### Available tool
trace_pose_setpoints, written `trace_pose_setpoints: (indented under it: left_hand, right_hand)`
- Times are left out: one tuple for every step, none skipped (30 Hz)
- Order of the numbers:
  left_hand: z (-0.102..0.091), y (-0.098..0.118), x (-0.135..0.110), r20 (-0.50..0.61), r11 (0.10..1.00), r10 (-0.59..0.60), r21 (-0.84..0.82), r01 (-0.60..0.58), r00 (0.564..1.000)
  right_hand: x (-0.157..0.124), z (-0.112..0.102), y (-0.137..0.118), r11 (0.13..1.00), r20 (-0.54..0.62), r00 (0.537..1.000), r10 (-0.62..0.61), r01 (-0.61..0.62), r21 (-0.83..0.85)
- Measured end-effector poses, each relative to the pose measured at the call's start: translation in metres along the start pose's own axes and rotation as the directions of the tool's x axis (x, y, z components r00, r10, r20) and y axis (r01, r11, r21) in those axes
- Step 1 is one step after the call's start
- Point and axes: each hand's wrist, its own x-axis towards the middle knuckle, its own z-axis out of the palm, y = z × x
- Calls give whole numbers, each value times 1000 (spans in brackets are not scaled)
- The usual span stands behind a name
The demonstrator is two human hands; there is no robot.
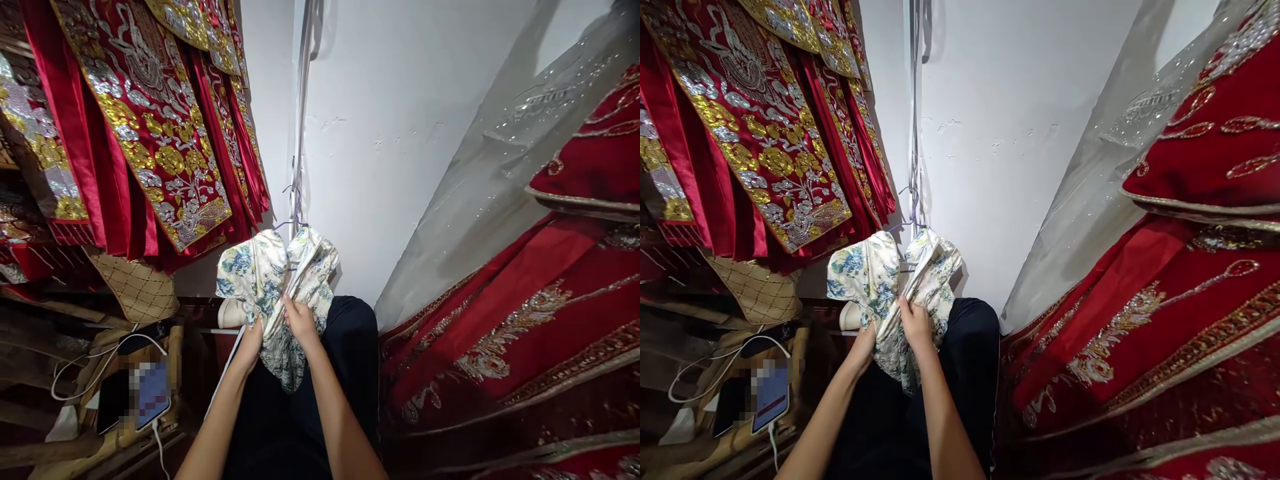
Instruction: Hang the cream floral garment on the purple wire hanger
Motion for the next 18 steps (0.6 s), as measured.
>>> trace_pose_setpoints:
  left_hand:
    - [-1,1,-2,-1,1000,21,-9,-21,1000]
    - [-1,1,-3,10,1000,27,-12,-27,1000]
    - [-1,1,-4,32,1000,12,-12,-11,999]
    - [-1,0,-4,37,1000,-2,-12,2,999]
    - [-1,-2,-4,14,1000,-3,-7,3,1000]
    - [-1,-3,-3,-36,1000,12,2,-12,999]
    - [-3,-5,-3,-106,999,47,22,-45,993]
    - [-5,-6,-3,-189,994,105,58,-96,976]
    - [-8,-8,-3,-289,981,186,110,-160,939]
    - [-11,-9,-5,-389,956,283,183,-228,877]
    - [-13,-10,-7,-470,918,388,272,-288,793]
    - [-14,-11,-11,-517,868,490,368,-334,702]
    - [-14,-12,-15,-520,810,578,456,-367,629]
    - [-11,-13,-20,-475,757,641,521,-394,603]
    - [-7,-14,-25,-386,717,670,555,-421,634]
    - [-1,-15,-29,-266,699,661,557,-448,702]
    - [5,-16,-32,-141,704,620,534,-468,772]
    - [12,-16,-35,-23,722,563,500,-478,826]
  right_hand:
    - [3,1,0,999,-33,999,35,-35,8]
    - [5,-1,0,997,-71,995,70,-69,20]
    - [6,-4,0,995,-88,991,97,-95,31]
    - [6,-8,2,993,-84,990,111,-109,35]
    - [5,-12,5,992,-75,990,120,-117,36]
    - [3,-17,8,991,-67,990,127,-124,39]
    - [1,-22,12,990,-60,989,134,-132,46]
    - [-2,-26,15,989,-53,988,142,-139,57]
    - [-6,-28,19,987,-48,988,149,-145,71]
    - [-10,-28,22,985,-45,987,154,-149,87]
    - [-15,-27,24,983,-45,986,158,-152,103]
    - [-19,-23,26,981,-47,986,161,-155,115]
    - [-22,-18,26,980,-47,986,160,-153,129]
    - [-26,-12,25,979,-45,987,152,-144,146]
    - [-29,-6,24,977,-38,990,135,-127,169]
    - [-31,0,22,974,-30,993,112,-104,199]
    - [-32,4,20,970,-26,996,87,-79,232]
    - [-33,7,18,963,-27,998,65,-56,264]
